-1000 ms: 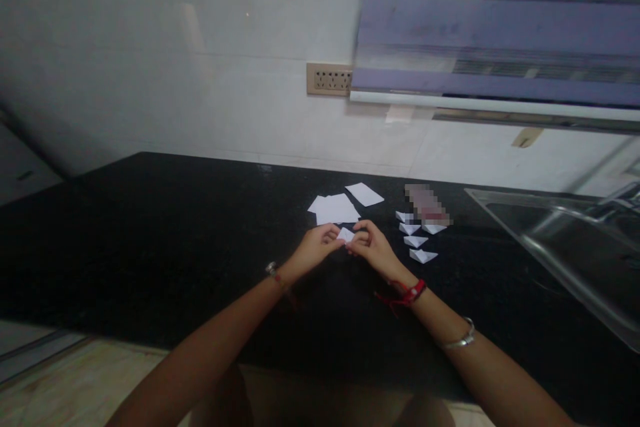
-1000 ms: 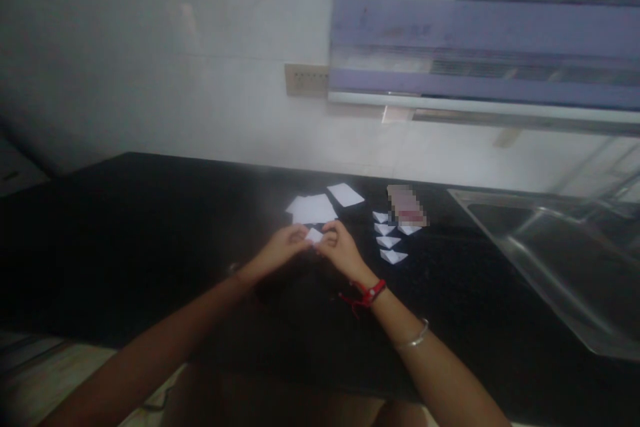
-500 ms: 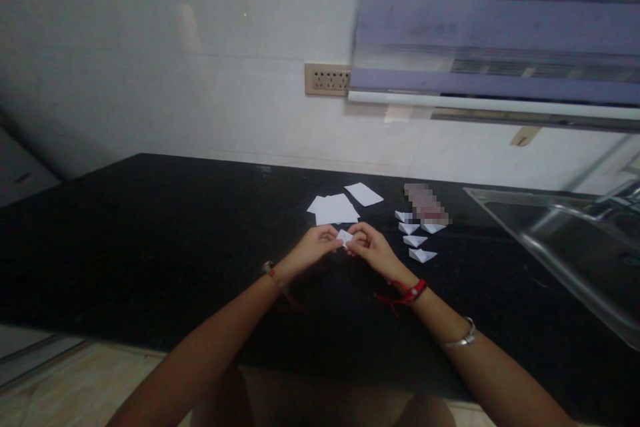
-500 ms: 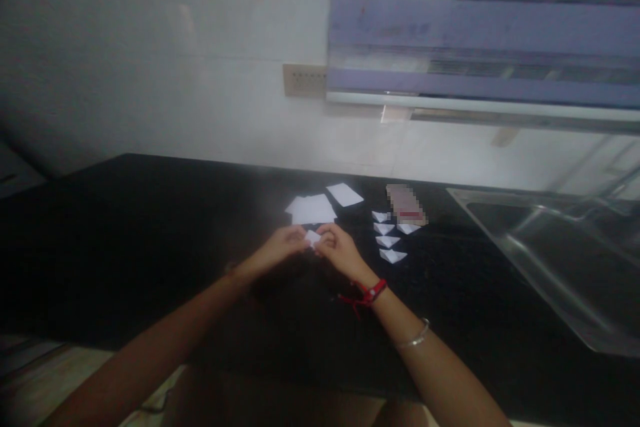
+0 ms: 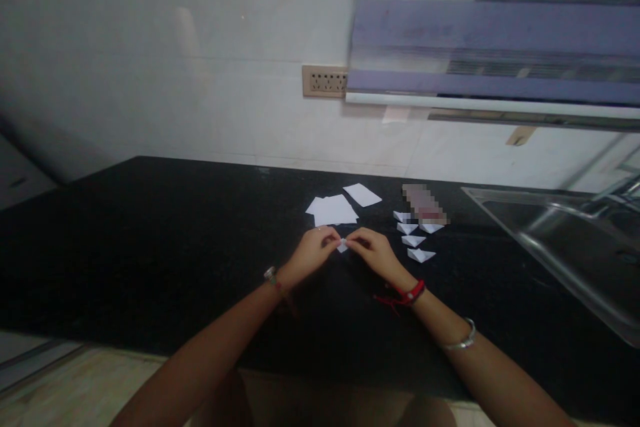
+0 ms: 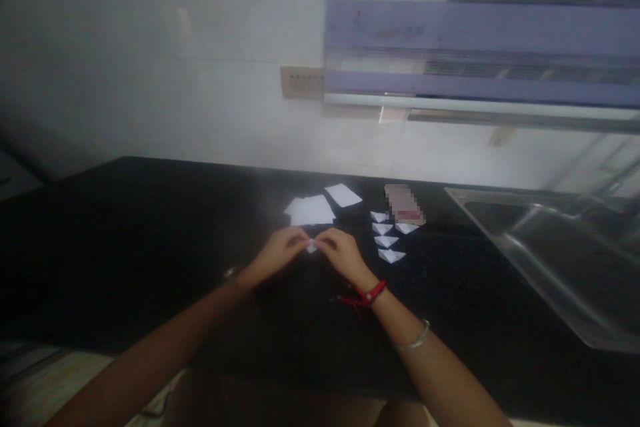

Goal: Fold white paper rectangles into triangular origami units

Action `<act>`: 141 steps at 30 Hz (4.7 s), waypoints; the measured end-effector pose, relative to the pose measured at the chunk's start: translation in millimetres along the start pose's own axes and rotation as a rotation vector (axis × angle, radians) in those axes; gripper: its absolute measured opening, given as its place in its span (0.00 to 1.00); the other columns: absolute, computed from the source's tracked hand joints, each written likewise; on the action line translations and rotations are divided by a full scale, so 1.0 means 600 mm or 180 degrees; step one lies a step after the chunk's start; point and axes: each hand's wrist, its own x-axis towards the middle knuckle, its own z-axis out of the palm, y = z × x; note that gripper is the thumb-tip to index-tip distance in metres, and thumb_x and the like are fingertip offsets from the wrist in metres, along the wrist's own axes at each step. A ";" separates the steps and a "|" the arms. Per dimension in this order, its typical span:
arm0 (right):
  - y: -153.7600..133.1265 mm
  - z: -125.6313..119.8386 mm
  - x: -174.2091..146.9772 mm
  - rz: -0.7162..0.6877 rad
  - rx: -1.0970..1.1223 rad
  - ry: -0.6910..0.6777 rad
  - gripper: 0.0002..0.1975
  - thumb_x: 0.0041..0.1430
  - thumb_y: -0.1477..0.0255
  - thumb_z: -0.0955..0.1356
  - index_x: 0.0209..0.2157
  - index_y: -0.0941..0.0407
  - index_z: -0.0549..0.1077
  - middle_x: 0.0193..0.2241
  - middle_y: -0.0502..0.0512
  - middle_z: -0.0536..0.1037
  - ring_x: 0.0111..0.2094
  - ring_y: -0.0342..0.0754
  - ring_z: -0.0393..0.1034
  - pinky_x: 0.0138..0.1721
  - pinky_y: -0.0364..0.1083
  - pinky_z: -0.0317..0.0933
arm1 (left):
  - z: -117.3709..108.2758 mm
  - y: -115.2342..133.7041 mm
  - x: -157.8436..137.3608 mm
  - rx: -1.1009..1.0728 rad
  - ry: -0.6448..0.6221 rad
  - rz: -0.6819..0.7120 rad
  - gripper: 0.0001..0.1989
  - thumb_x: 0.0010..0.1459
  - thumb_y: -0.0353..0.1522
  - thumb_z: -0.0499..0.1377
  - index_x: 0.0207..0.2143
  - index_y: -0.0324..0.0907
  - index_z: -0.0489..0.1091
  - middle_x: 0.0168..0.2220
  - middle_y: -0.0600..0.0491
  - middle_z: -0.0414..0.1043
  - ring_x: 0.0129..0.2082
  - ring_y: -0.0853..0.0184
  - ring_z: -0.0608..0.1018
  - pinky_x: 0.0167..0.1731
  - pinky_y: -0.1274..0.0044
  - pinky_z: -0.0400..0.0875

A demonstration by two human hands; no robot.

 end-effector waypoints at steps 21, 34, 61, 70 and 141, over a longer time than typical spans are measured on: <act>-0.003 0.011 -0.001 0.0488 0.0764 0.0301 0.06 0.49 0.69 0.65 0.24 0.57 0.69 0.21 0.49 0.68 0.19 0.41 0.62 0.22 0.41 0.56 | 0.005 0.007 0.003 -0.0656 0.0166 -0.0252 0.06 0.50 0.31 0.54 0.22 0.39 0.64 0.23 0.56 0.65 0.25 0.71 0.68 0.27 0.80 0.61; -0.018 0.017 -0.001 0.0541 0.1664 0.0727 0.07 0.50 0.67 0.64 0.25 0.57 0.64 0.18 0.47 0.66 0.20 0.40 0.61 0.25 0.41 0.57 | 0.013 0.020 0.004 -0.1863 0.0569 -0.0660 0.04 0.50 0.31 0.53 0.26 0.39 0.61 0.24 0.58 0.62 0.20 0.77 0.65 0.21 0.83 0.61; -0.035 0.022 -0.010 0.0093 0.1602 0.0506 0.07 0.53 0.67 0.62 0.28 0.56 0.66 0.30 0.53 0.68 0.25 0.41 0.65 0.28 0.44 0.61 | 0.030 0.012 0.004 -0.3831 0.0578 -0.1102 0.09 0.52 0.37 0.53 0.29 0.41 0.57 0.29 0.55 0.62 0.29 0.73 0.68 0.28 0.80 0.63; -0.043 -0.004 -0.012 -0.0418 0.0270 0.0768 0.08 0.49 0.71 0.66 0.34 0.54 0.70 0.33 0.54 0.66 0.29 0.44 0.62 0.29 0.44 0.59 | 0.016 0.020 0.001 -0.2842 0.0517 -0.1110 0.08 0.49 0.35 0.55 0.29 0.41 0.60 0.29 0.56 0.61 0.29 0.74 0.66 0.24 0.85 0.61; -0.031 0.003 -0.007 -0.0066 -0.0352 0.0391 0.05 0.50 0.77 0.65 0.23 0.58 0.70 0.26 0.53 0.69 0.29 0.43 0.64 0.31 0.42 0.57 | 0.015 0.016 0.000 -0.1949 -0.0144 -0.0824 0.08 0.47 0.28 0.56 0.33 0.38 0.63 0.30 0.55 0.64 0.27 0.74 0.68 0.29 0.80 0.63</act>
